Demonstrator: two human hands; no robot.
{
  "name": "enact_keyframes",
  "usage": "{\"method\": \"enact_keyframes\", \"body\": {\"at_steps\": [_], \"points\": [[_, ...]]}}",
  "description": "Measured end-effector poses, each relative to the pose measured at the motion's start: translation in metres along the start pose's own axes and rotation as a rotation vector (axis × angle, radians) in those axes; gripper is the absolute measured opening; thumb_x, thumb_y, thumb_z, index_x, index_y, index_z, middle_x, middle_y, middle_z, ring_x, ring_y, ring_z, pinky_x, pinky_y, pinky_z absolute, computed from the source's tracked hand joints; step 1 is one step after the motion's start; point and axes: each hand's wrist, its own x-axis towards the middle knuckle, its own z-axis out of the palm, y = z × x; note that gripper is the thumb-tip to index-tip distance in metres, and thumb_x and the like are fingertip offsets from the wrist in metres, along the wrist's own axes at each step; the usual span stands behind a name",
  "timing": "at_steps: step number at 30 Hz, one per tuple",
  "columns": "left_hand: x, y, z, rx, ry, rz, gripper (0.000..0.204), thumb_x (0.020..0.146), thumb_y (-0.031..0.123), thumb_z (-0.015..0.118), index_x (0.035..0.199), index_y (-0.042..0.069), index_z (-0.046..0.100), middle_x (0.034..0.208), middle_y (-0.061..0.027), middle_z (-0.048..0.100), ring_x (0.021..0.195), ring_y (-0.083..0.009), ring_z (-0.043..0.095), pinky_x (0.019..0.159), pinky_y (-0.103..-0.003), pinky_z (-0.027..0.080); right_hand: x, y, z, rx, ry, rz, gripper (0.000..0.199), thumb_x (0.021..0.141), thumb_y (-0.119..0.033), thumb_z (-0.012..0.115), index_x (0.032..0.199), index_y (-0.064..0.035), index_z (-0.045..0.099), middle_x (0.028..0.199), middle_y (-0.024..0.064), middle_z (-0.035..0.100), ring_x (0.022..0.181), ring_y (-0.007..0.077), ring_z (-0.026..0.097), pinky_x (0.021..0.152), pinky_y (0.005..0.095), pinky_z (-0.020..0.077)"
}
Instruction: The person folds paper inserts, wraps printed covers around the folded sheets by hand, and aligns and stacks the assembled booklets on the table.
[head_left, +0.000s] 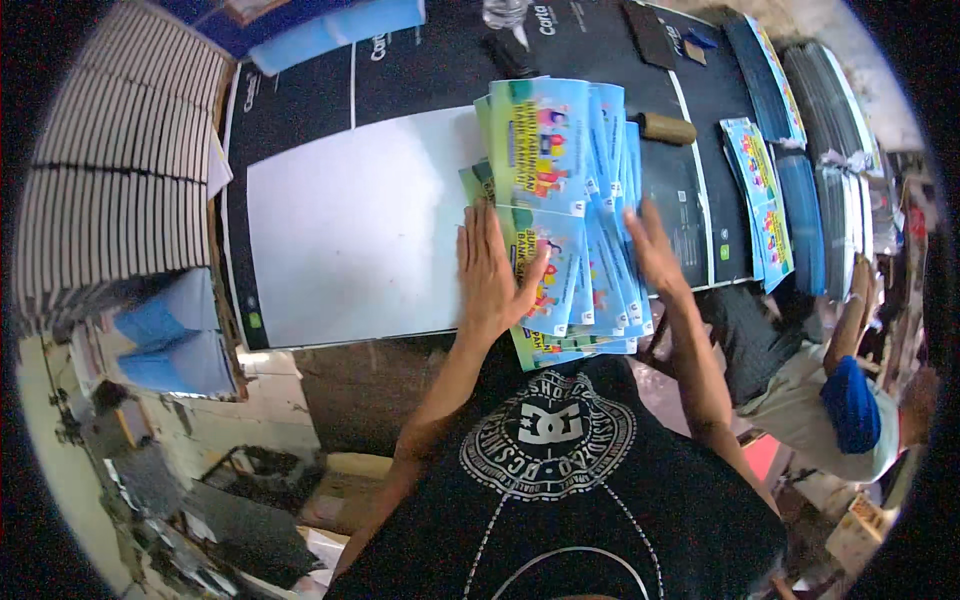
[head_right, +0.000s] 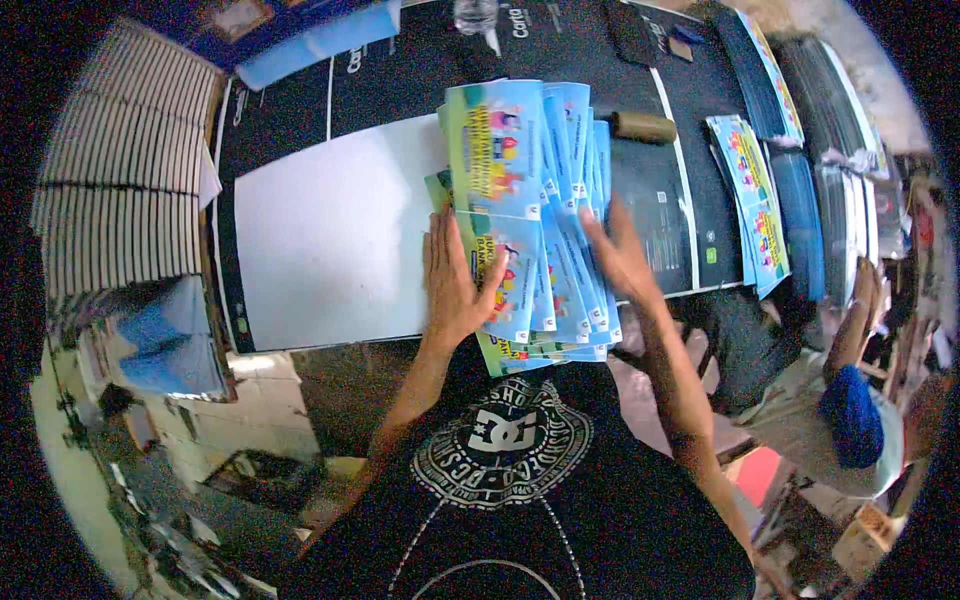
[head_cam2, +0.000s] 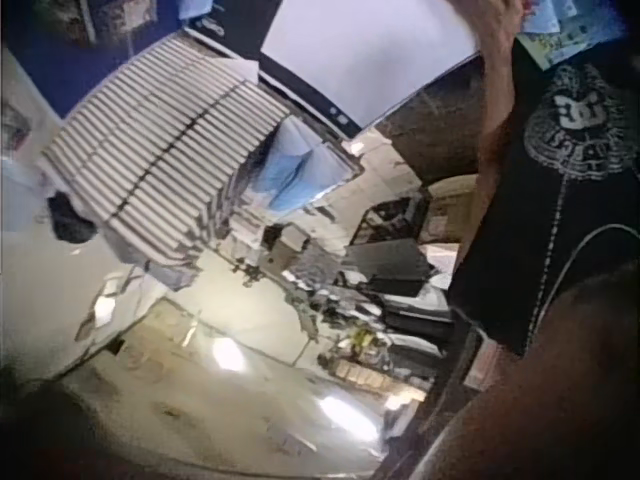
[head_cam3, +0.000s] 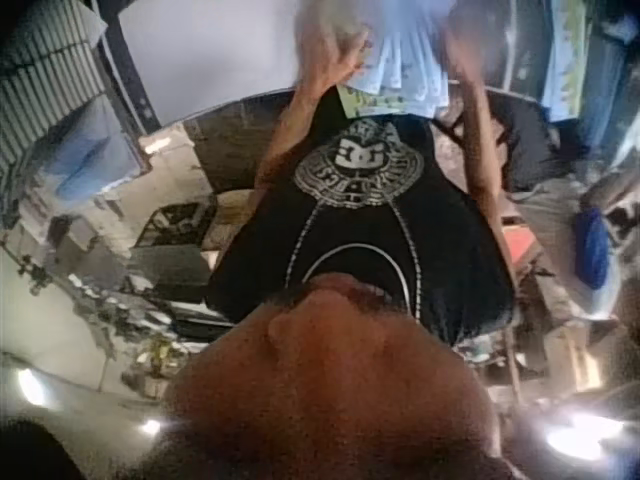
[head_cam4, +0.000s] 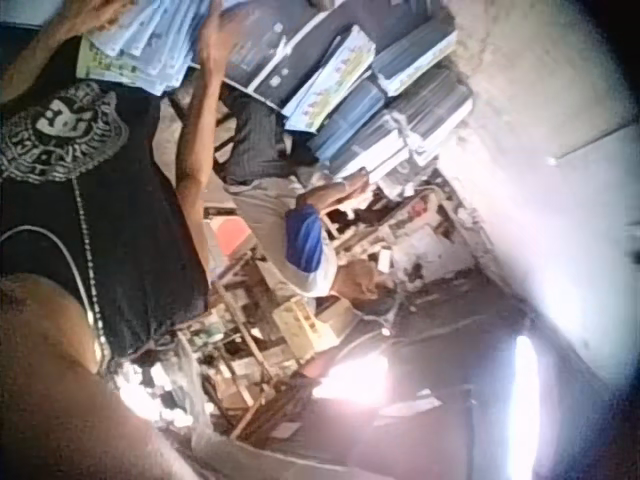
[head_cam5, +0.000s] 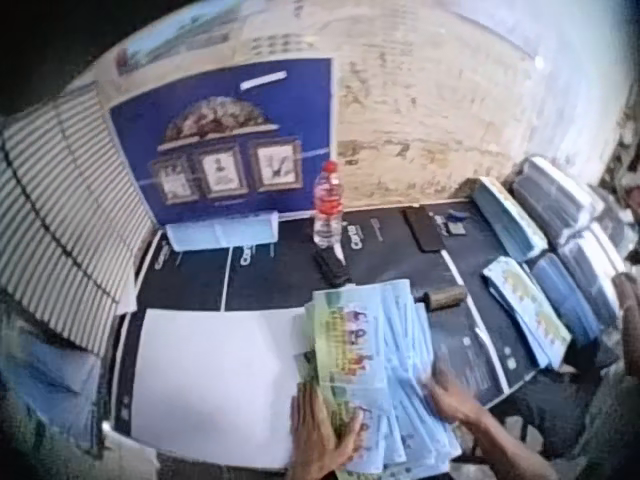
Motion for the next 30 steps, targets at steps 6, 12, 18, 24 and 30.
{"method": "enact_keyframes", "body": {"at_steps": [6, 12, 18, 24, 30], "points": [[-0.001, -0.010, -0.012, -0.129, 0.076, -0.056, 0.090, 0.095, 0.040, 0.062, 0.154, -0.011, 0.017, 0.158, -0.0387, 0.017, 0.147, -0.0532, 0.021, 0.119, -0.062, 0.016, 0.007, -0.074, 0.076, -0.125, -0.185, -0.169, 0.110, 0.084, -0.058, 0.073, 0.156, 0.0077, 0.021, 0.153, 0.0333, 0.035, 0.144, 0.0415, 0.036, 0.119, 0.0470, 0.0281], [-0.007, -0.016, -0.007, -0.464, 0.374, -0.160, 0.080, 0.098, 0.027, 0.060, 0.155, -0.009, 0.017, 0.160, -0.0340, 0.021, 0.149, -0.0476, 0.023, 0.123, -0.053, 0.016, 0.016, -0.110, 0.094, 0.190, -0.322, -0.058, 0.125, 0.073, -0.033, 0.089, 0.155, 0.0125, 0.007, 0.148, 0.0307, 0.042, 0.136, 0.0327, 0.046, 0.113, 0.0418, 0.0385], [-0.008, -0.022, -0.001, -0.397, 0.381, -0.075, 0.075, 0.097, 0.020, 0.060, 0.154, -0.008, 0.020, 0.159, -0.0320, 0.024, 0.149, -0.0457, 0.025, 0.123, -0.051, 0.017, 0.024, -0.086, 0.082, 0.357, -0.480, 0.197, 0.120, 0.072, -0.030, 0.089, 0.155, 0.0111, 0.013, 0.143, 0.0277, 0.049, 0.127, 0.0326, 0.055, 0.107, 0.0434, 0.0454], [-0.004, -0.014, -0.003, -0.330, 0.449, -0.066, 0.072, 0.095, 0.014, 0.063, 0.149, -0.010, 0.022, 0.153, -0.0356, 0.024, 0.143, -0.0490, 0.028, 0.119, -0.054, 0.022, 0.022, -0.105, 0.081, 0.202, -0.443, -0.042, 0.107, 0.076, -0.023, 0.087, 0.155, 0.0051, 0.021, 0.138, 0.0222, 0.055, 0.124, 0.0292, 0.057, 0.105, 0.0398, 0.0463], [0.015, 0.022, -0.010, -0.504, 0.585, -0.108, 0.064, 0.094, 0.009, 0.064, 0.142, -0.006, 0.024, 0.139, -0.0244, 0.031, 0.134, -0.0368, 0.034, 0.115, -0.051, 0.028, 0.012, -0.168, 0.037, -0.246, -0.349, -0.648, 0.089, 0.080, -0.020, 0.080, 0.150, 0.0046, 0.032, 0.140, 0.0322, 0.052, 0.128, 0.0442, 0.055, 0.107, 0.0439, 0.0450]]}}
